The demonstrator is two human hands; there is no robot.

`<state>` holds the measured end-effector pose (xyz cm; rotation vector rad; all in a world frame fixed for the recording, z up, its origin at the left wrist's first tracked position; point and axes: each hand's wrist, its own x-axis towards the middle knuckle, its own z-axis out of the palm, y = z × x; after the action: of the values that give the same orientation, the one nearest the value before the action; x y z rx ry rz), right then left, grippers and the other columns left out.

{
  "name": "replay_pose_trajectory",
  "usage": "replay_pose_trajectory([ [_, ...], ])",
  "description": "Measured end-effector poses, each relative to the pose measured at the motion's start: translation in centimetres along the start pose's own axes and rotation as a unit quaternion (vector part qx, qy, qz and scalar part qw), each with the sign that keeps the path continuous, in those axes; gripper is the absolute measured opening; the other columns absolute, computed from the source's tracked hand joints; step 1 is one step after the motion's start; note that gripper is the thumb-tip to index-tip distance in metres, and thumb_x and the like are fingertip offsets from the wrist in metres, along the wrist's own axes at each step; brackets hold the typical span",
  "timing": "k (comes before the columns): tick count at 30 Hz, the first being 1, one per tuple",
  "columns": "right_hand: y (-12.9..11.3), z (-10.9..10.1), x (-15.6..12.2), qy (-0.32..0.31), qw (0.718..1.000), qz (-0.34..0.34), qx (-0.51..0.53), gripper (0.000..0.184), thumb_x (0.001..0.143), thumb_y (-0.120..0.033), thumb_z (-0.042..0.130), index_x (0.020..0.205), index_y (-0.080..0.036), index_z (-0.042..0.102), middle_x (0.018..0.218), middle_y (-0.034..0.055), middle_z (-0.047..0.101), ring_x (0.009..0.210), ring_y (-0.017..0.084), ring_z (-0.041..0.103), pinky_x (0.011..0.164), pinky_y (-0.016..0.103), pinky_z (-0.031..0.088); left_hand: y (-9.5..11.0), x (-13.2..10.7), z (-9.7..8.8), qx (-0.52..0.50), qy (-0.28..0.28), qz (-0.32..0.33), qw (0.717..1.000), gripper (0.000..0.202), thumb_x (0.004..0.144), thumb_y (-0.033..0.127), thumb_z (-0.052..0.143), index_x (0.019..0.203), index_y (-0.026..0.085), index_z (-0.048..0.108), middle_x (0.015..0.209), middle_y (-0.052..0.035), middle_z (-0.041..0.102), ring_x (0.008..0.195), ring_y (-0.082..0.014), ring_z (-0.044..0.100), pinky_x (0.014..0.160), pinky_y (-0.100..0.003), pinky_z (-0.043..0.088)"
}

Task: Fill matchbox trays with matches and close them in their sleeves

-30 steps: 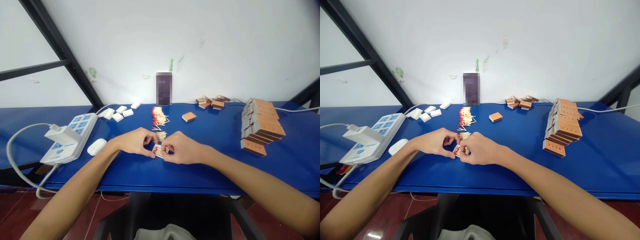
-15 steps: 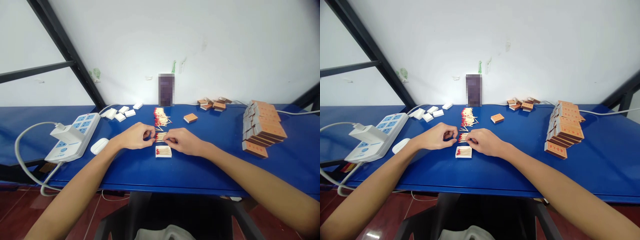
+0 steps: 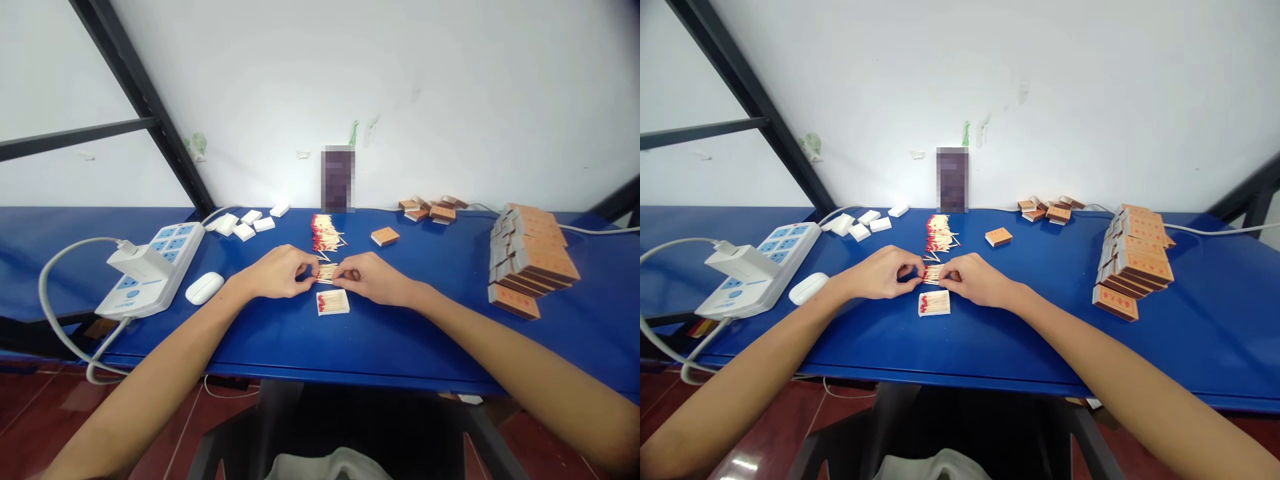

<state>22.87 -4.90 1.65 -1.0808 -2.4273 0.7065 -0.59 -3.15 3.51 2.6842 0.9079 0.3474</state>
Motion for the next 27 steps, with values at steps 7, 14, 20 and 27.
replay_pose_trajectory([
  [7,-0.2,-0.8,-0.2,-0.050,0.997,0.017,-0.063,0.012,0.091,-0.021,0.056,0.083,-0.017,0.064,0.068,-0.0012,0.057,0.061,0.011,0.046,0.060,0.024,0.032,-0.1,0.0,0.1,0.003,-0.001,0.004,1.000,0.010,0.078,0.019,0.057,0.080,0.019,0.067,0.058,0.0055,0.049,0.051,-0.0083,0.038,0.054,-0.024,0.028],
  [14,0.0,-2.2,-1.1,-0.085,0.986,0.009,-0.144,0.012,0.095,-0.021,0.047,0.088,-0.018,0.057,0.088,0.0050,0.064,0.073,0.015,0.052,0.065,0.027,0.034,0.2,0.0,0.0,0.021,0.009,-0.008,1.000,0.009,0.080,0.023,0.059,0.081,0.019,0.067,0.056,0.0060,0.049,0.050,-0.0086,0.039,0.055,-0.025,0.029],
  [20,-1.4,-2.9,-1.4,-0.091,0.993,-0.018,-0.071,0.016,0.095,-0.024,0.048,0.086,-0.018,0.058,0.078,0.0010,0.060,0.064,0.012,0.046,0.063,0.026,0.033,0.3,0.1,0.1,0.035,0.023,-0.006,0.999,0.011,0.081,0.024,0.059,0.081,0.019,0.068,0.056,0.0054,0.050,0.051,-0.0094,0.039,0.055,-0.025,0.029],
  [27,-2.8,-2.3,-1.7,-0.116,0.991,-0.042,-0.051,0.013,0.093,-0.024,0.053,0.083,-0.018,0.060,0.072,-0.0020,0.057,0.061,0.011,0.044,0.062,0.025,0.031,0.1,0.1,0.3,0.057,0.028,0.002,0.998,0.012,0.081,0.023,0.059,0.085,0.020,0.070,0.065,0.0041,0.061,0.054,-0.0099,0.046,0.056,-0.025,0.031],
])
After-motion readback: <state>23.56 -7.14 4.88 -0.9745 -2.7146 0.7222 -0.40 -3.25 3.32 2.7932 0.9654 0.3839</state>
